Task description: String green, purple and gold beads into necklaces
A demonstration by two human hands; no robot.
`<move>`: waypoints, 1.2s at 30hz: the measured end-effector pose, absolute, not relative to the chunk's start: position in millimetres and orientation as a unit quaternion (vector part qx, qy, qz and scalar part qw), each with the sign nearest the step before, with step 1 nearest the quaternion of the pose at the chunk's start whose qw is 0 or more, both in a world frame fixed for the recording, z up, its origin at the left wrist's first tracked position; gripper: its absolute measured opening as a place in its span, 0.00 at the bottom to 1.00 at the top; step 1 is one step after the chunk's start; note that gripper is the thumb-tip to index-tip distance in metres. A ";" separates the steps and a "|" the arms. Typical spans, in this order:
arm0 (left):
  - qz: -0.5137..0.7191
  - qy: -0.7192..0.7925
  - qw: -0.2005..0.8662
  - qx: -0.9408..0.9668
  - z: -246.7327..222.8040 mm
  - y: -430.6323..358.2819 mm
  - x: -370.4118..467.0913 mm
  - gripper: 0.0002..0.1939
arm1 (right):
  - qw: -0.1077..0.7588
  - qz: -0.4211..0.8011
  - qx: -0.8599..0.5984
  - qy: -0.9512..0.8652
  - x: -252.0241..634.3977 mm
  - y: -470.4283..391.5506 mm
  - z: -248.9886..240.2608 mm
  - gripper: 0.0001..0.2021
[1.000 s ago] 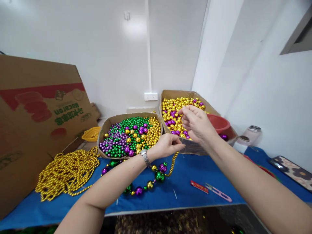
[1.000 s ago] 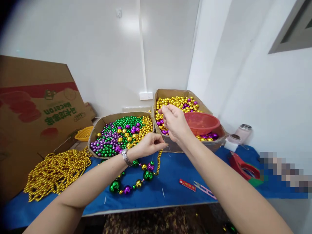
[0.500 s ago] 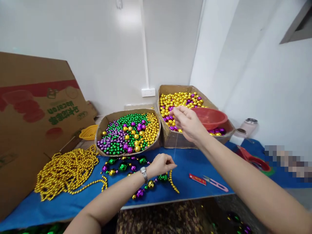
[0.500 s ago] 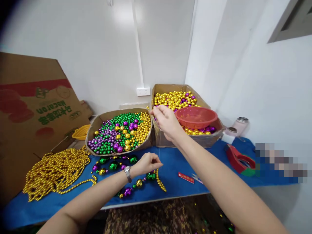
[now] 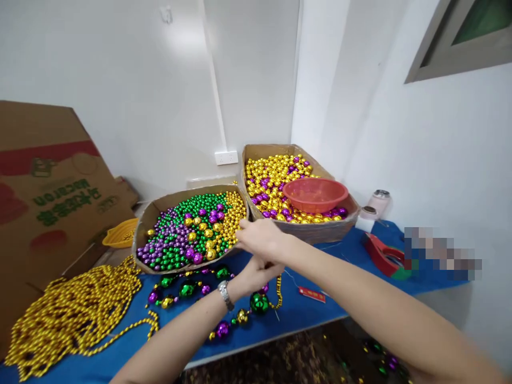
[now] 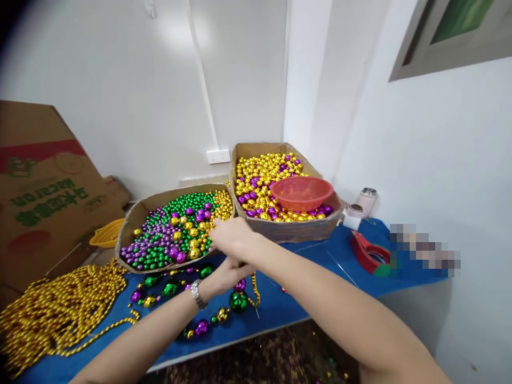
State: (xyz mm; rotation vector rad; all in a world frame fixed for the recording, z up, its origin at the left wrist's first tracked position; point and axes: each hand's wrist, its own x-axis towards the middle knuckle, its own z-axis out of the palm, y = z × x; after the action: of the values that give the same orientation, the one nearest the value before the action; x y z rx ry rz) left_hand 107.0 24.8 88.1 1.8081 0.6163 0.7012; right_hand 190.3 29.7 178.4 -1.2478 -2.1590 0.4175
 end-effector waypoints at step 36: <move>0.359 0.205 0.187 0.891 103.5 22.0 63.4 0.26 | 0.425 0.325 -0.505 -0.677 249.9 -30.6 91.2 0.17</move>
State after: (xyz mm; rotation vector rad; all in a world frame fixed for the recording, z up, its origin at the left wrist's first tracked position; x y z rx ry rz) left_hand 63.4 22.0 103.5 2.5083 0.5783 1.0093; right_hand 249.9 -30.6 91.2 -1.2634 -1.6920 0.8135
